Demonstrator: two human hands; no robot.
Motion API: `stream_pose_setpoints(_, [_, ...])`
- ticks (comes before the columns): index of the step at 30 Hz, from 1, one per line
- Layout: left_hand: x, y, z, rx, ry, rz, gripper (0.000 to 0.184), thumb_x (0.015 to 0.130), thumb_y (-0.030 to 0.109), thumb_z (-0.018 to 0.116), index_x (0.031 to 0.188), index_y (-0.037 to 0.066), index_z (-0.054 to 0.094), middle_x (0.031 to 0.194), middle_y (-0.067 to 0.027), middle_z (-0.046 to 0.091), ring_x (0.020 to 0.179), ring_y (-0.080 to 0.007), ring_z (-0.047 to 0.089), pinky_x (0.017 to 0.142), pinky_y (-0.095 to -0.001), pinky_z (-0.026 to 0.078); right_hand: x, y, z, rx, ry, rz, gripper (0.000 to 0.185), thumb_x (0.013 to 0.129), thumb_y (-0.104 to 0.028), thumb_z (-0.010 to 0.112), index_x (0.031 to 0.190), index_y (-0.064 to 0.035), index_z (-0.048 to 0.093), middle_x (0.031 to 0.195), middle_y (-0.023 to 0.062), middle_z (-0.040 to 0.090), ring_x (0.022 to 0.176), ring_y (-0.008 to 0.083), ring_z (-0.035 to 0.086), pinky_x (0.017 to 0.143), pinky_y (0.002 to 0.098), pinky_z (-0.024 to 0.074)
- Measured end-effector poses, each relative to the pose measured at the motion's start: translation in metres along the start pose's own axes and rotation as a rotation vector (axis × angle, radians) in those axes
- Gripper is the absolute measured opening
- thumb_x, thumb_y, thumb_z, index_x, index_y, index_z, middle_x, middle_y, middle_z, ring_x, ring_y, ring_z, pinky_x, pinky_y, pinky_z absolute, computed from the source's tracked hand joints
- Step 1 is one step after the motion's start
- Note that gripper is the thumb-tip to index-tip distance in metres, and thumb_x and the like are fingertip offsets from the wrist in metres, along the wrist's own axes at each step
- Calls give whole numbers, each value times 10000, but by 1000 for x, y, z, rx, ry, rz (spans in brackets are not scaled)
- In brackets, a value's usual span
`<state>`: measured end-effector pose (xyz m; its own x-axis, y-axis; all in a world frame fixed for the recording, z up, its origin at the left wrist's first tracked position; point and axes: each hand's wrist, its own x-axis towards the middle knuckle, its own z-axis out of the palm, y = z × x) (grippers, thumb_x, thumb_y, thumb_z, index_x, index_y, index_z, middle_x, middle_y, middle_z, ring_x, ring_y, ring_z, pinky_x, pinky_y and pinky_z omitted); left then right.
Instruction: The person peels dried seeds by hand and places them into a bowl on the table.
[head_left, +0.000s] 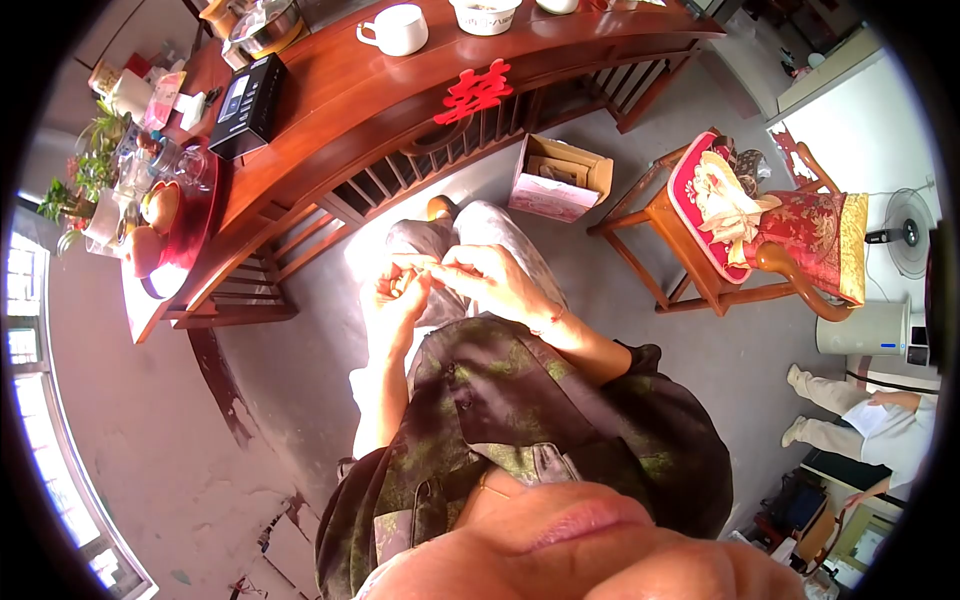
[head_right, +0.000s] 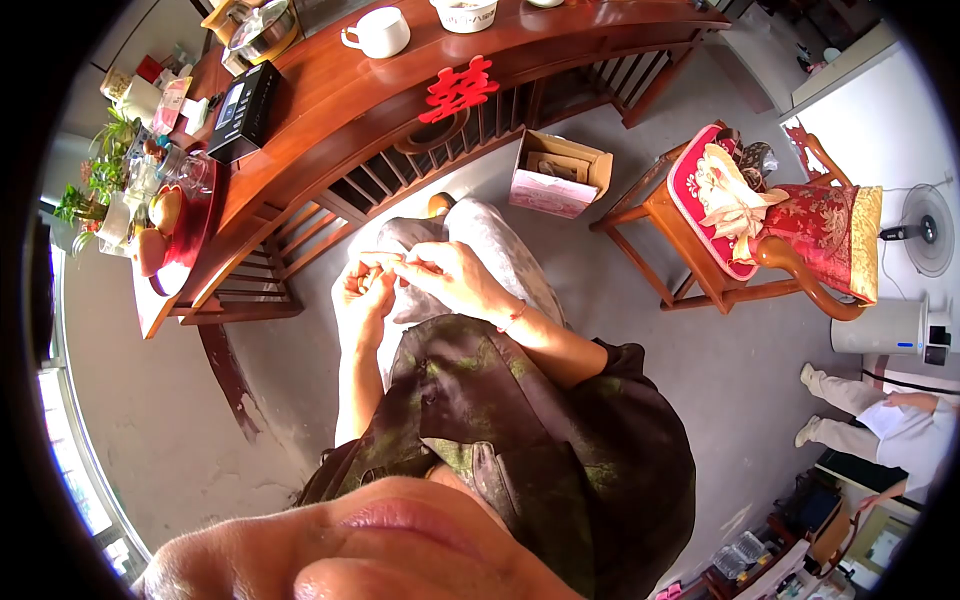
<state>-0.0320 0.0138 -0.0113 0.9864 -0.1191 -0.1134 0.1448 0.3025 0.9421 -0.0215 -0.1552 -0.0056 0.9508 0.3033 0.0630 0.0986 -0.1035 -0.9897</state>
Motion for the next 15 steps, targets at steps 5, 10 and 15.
stream_pose_setpoints(5, [1,1,-6,39,-54,-2,87,828,19,626,913,6,612,750,-45,644,511,-3,421,459,-150,302,2,15,-2,32,-65,27,223,881,-216,623,812,-5,645,587,5,548,529,43,444,479,227,351])
stream_pose_setpoints(10, [-1,6,-3,48,-77,38,75,812,-1,614,886,7,606,747,-52,642,546,-14,456,488,-149,333,-1,-1,-9,236,-165,259,215,888,-231,606,808,-35,645,563,-43,490,489,17,395,435,198,288])
stream_pose_setpoints(15, [3,-3,-15,31,-110,4,53,805,3,615,855,2,596,733,-71,651,504,-15,442,454,-153,317,-1,9,-8,495,-282,361,163,924,-160,561,852,-19,601,664,-39,499,547,15,385,467,182,296])
